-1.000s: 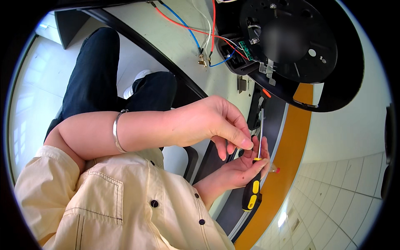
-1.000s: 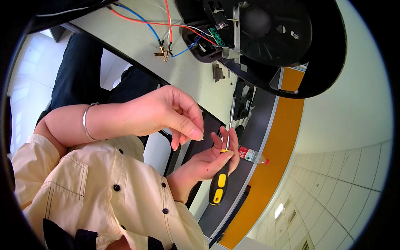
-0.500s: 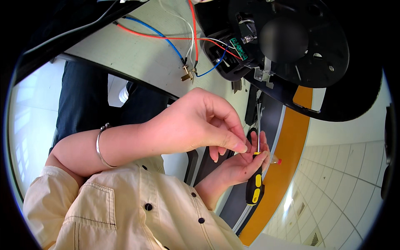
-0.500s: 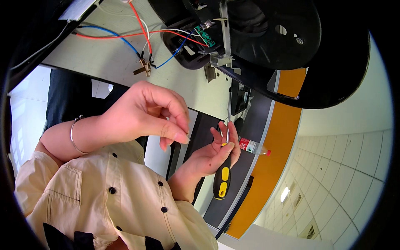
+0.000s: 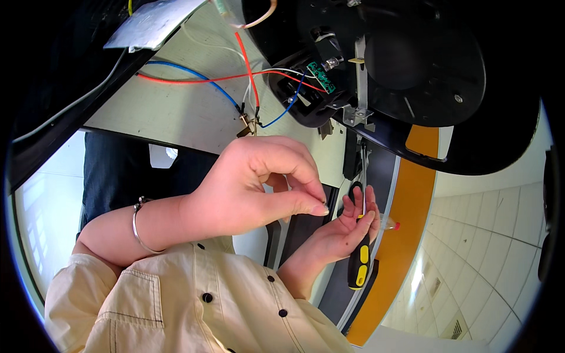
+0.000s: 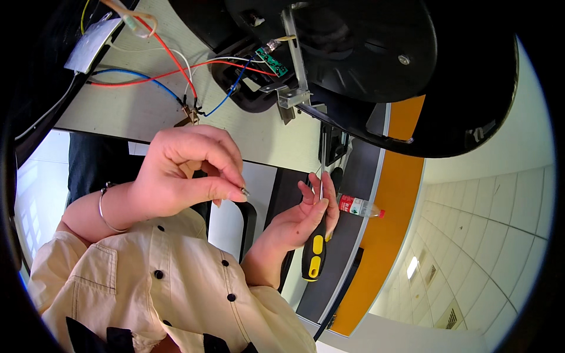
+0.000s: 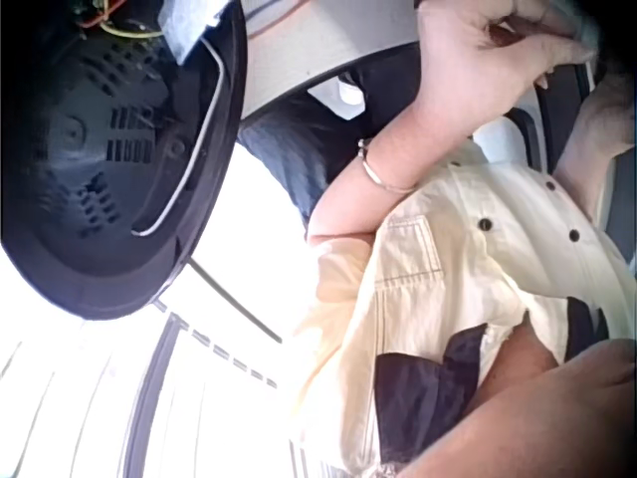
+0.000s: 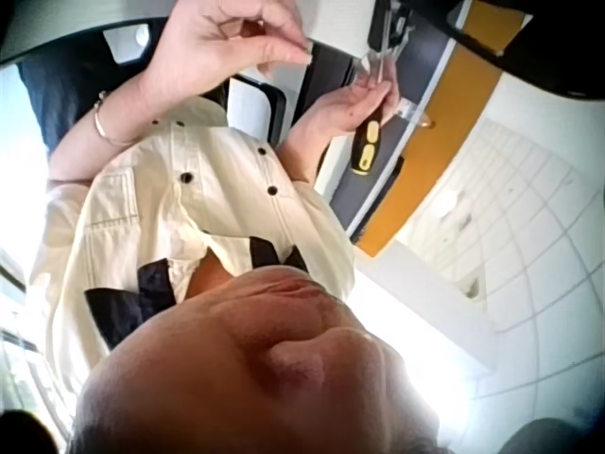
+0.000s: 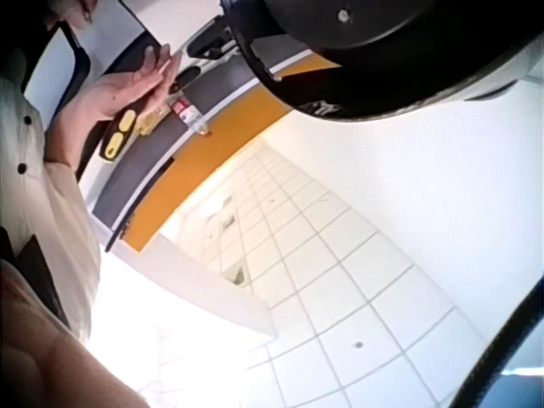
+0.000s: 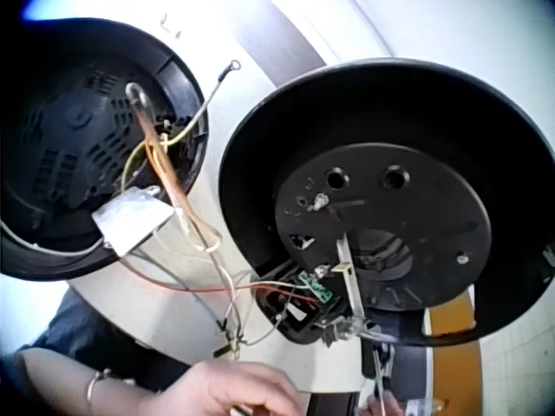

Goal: The person uses a screwdriver to tighten screws on the underside of a black electronic device. They then connect alligator clips to the internal wires and adjust the wiring inside the device.

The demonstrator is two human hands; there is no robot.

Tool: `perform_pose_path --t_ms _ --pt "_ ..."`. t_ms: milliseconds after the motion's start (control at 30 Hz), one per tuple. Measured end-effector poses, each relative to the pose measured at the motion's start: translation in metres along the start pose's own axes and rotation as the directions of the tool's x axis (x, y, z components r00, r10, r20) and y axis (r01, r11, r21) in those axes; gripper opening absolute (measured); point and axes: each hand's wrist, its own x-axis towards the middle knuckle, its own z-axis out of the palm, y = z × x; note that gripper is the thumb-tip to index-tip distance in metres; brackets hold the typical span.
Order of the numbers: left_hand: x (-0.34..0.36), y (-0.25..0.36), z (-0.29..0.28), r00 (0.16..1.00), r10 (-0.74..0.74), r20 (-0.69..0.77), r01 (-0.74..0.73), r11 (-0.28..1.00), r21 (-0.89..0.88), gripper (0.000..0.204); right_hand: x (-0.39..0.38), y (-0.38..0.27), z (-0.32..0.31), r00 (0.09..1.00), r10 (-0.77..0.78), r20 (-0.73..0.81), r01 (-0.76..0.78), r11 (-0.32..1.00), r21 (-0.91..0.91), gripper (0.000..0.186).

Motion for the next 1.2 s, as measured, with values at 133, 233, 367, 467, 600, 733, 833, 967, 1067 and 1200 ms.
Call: perform_pose_path --t_ms 133,233,367,467,600,733,833,967,1067,1200 --pt "0.001 -0.007 0.001 0.995 0.1 -0.008 -0.099 0.99 0.1 0.013 0.001 0.006 -0.004 1.0 -0.021 0.015 0.021 1.0 0.009 0.024" --pt "0.003 -0.011 0.003 0.985 0.166 -0.043 -0.154 0.969 0.193 0.011 0.002 0.01 -0.006 0.999 -0.05 0.017 0.05 0.999 0.001 0.022" --pt "0.003 -0.016 0.004 0.941 0.336 -0.035 -0.298 0.873 0.385 0.012 0.001 0.014 -0.01 0.993 -0.107 0.046 0.107 0.994 -0.003 0.021" --pt "0.003 -0.015 0.01 0.902 0.431 -0.035 -0.367 0.806 0.465 0.011 0.0 0.013 -0.011 0.99 -0.134 0.042 0.134 0.991 0.011 0.021" --pt "0.02 -0.025 0.025 0.848 0.528 -0.039 -0.439 0.743 0.505 0.011 -0.001 0.013 -0.012 0.99 -0.135 0.051 0.133 0.99 0.035 0.02" --pt "0.041 -0.033 0.047 0.874 0.475 -0.103 -0.394 0.816 0.422 0.011 -0.001 0.009 -0.015 0.982 -0.177 0.068 0.175 0.984 0.04 0.02" --pt "0.06 -0.039 0.058 0.854 0.514 -0.082 -0.434 0.79 0.433 0.008 0.002 0.005 -0.021 0.972 -0.226 0.065 0.223 0.974 0.045 0.02" --pt "0.092 -0.049 0.067 0.807 0.587 -0.061 -0.504 0.739 0.447 0.007 0.006 0.005 -0.028 0.962 -0.266 0.057 0.265 0.964 0.033 0.019" --pt "0.109 -0.055 0.075 0.809 0.573 -0.133 -0.505 0.792 0.343 0.008 0.005 0.005 -0.03 0.958 -0.28 0.059 0.279 0.96 0.028 0.018" --pt "0.117 -0.062 0.078 0.801 0.588 -0.112 -0.524 0.779 0.344 0.009 0.004 0.01 -0.033 0.956 -0.286 0.071 0.284 0.958 0.04 0.018"
